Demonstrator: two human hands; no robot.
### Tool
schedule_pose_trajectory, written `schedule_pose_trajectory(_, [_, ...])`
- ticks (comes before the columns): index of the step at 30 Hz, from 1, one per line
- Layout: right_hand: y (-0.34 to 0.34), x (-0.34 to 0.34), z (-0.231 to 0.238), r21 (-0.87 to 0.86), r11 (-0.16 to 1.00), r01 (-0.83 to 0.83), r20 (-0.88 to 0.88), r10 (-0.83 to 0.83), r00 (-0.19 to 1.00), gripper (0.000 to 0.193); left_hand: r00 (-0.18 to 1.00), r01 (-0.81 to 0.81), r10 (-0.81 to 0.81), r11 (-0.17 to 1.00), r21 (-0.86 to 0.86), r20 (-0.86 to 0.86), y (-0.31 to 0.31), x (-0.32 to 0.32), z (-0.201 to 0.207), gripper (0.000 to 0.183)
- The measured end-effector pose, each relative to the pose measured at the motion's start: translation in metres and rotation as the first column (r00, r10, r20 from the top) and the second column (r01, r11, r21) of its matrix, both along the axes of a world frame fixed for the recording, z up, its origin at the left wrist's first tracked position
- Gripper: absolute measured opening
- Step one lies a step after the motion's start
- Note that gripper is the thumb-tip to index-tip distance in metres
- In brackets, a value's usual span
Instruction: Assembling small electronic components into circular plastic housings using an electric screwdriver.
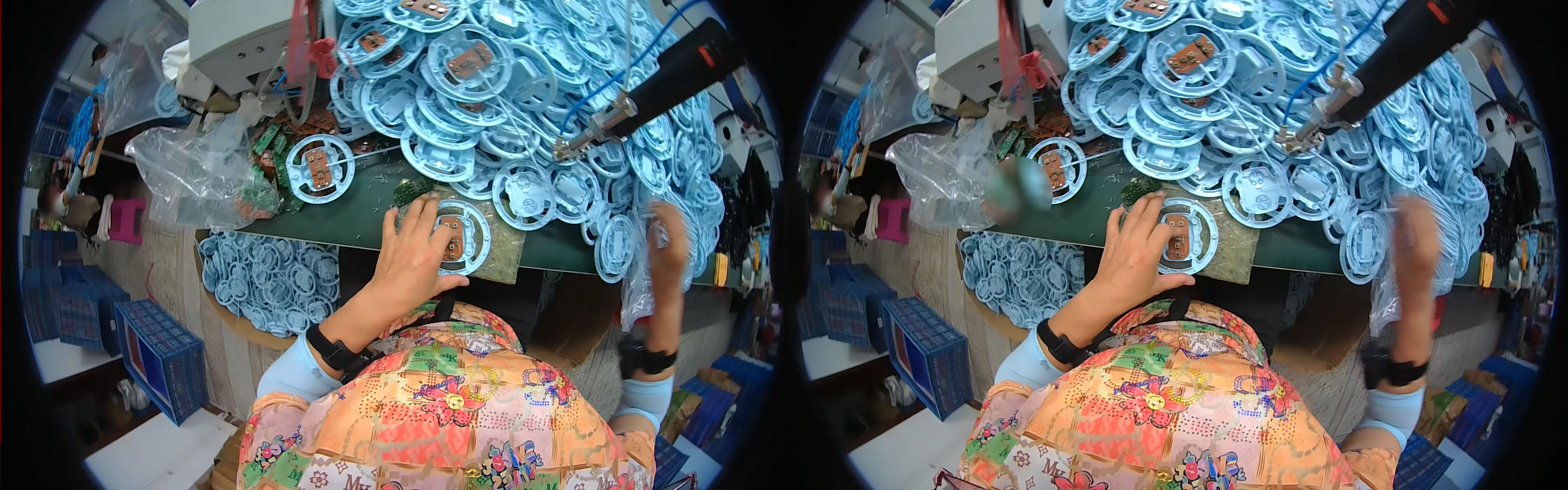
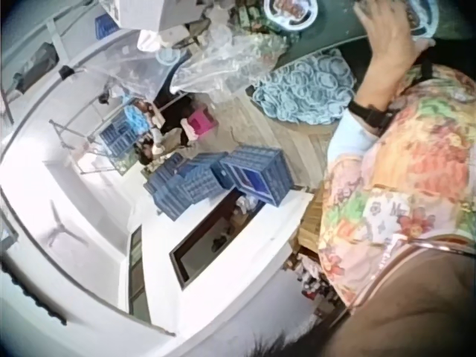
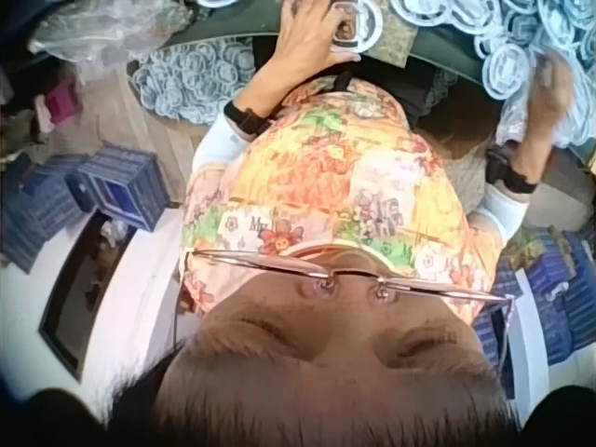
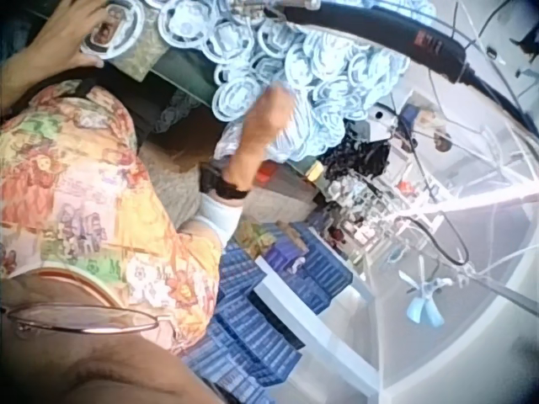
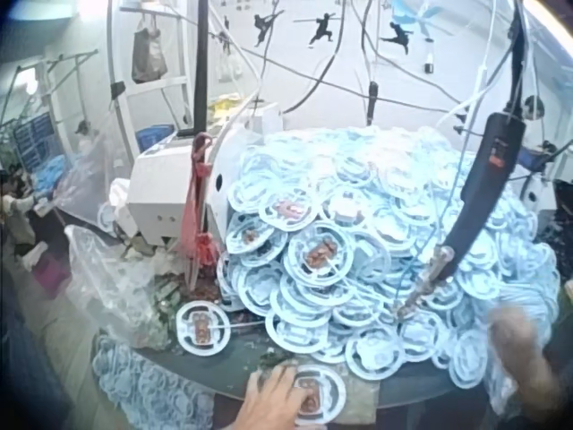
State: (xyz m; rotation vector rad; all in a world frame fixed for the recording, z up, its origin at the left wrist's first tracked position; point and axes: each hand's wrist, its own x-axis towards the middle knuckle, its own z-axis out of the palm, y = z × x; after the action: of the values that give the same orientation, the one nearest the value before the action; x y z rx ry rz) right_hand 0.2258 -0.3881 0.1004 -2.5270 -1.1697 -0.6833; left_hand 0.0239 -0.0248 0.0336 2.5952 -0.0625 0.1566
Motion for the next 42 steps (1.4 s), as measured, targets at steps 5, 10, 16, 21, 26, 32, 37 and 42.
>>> schedule_pose_trajectory(5, [0.108,-0.076,-0.047,0.085,0.990,-0.111,-0.442,0.137,0.886,0.017,0.994,0.001,0.011,0.993,-0.115,0.105,0.004,0.003,-0.019,0.068])
schedule_pose_trajectory(10, [0.126,-0.086,-0.071,0.157,0.982,-0.109,-0.575,0.180,0.798,0.014,0.972,0.032,0.028,0.969,-0.246,0.235,0.005,0.002,-0.034,0.064])
schedule_pose_trajectory(16, [0.131,-0.083,-0.074,0.167,0.980,-0.112,-0.723,0.199,0.662,0.013,0.965,0.055,0.027,0.953,-0.298,0.262,0.006,0.001,-0.037,0.064])
schedule_pose_trajectory(21, [0.142,-0.080,-0.074,0.216,0.969,-0.121,-0.794,0.247,0.556,0.011,0.967,0.075,0.013,0.940,-0.333,0.255,0.010,0.002,-0.038,0.065])
schedule_pose_trajectory(26, [0.143,-0.076,-0.078,0.219,0.965,-0.145,-0.812,0.263,0.522,0.010,0.970,0.081,0.004,0.938,-0.338,0.245,0.011,0.002,-0.037,0.065])
schedule_pose_trajectory(32, [0.141,-0.072,-0.079,0.211,0.958,-0.193,-0.820,0.282,0.498,0.010,0.971,0.080,0.002,0.939,-0.334,0.240,0.011,0.003,-0.036,0.065])
schedule_pose_trajectory(37, [0.150,-0.078,-0.075,0.264,0.960,-0.096,-0.854,0.279,0.439,0.011,0.972,0.093,-0.013,0.938,-0.333,0.234,0.011,0.002,-0.036,0.065])
schedule_pose_trajectory(42, [0.148,-0.071,-0.079,0.208,0.941,-0.267,-0.718,0.333,0.611,0.012,0.976,0.107,-0.038,0.943,-0.317,0.216,0.012,0.004,-0.035,0.066])
